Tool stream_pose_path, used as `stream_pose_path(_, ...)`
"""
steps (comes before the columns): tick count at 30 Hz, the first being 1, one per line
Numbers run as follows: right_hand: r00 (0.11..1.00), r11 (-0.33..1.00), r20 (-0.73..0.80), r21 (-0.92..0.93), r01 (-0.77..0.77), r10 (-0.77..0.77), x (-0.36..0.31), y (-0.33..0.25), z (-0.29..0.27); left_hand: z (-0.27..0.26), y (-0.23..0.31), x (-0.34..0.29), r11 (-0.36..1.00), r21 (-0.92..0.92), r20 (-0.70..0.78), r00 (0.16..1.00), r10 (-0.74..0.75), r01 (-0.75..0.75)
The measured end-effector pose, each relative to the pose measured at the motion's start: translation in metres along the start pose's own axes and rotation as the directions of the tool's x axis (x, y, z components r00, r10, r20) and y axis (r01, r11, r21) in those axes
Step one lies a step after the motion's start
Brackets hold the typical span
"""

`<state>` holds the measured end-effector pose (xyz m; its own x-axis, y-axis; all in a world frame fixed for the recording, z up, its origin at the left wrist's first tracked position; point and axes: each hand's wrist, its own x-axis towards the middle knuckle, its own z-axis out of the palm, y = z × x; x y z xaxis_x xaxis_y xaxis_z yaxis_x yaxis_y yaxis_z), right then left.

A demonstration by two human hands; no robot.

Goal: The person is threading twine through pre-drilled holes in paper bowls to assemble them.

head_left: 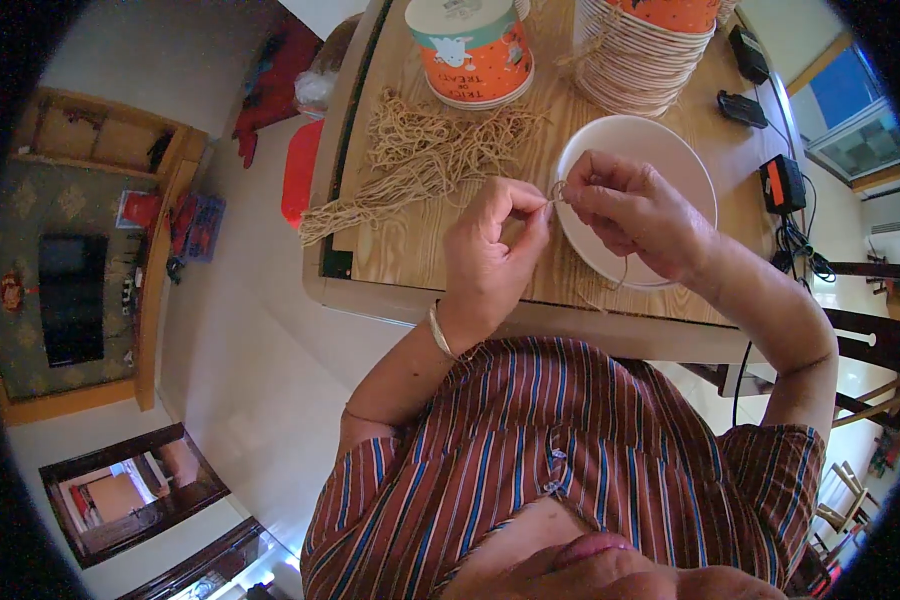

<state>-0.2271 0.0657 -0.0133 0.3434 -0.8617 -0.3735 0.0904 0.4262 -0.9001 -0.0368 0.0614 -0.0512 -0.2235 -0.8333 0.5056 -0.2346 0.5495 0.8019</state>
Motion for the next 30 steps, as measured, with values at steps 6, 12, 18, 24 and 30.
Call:
stream_pose_path(6, 0.999, 0.999, -0.046, -0.034, -0.014, 0.012, 0.0, -0.001, 0.001, -0.002, -0.003, -0.003, 0.995, 0.0, 0.032, 0.994, -0.104, 0.104)
stream_pose_path(12, 0.998, 0.993, -0.028, -0.1, 0.054, -0.057, 0.003, 0.001, 0.001, -0.004, 0.007, -0.001, 0.984, 0.096, 0.048, 0.987, -0.155, 0.149)
stream_pose_path(18, 0.992, 0.968, -0.02, -0.22, 0.121, -0.128, -0.001, -0.001, 0.004, -0.004, 0.003, -0.002, 0.969, 0.235, 0.081, 0.995, 0.054, -0.072)
stream_pose_path(24, 0.996, 0.975, -0.058, -0.218, 0.052, -0.067, -0.001, -0.003, 0.004, -0.005, 0.006, -0.003, 0.975, 0.217, 0.105, 0.993, -0.062, 0.038)
stream_pose_path(30, 0.993, 0.983, -0.066, -0.166, 0.083, -0.095, 0.002, 0.004, 0.002, -0.005, 0.007, -0.003, 0.985, 0.116, 0.12, 0.982, -0.145, 0.131)
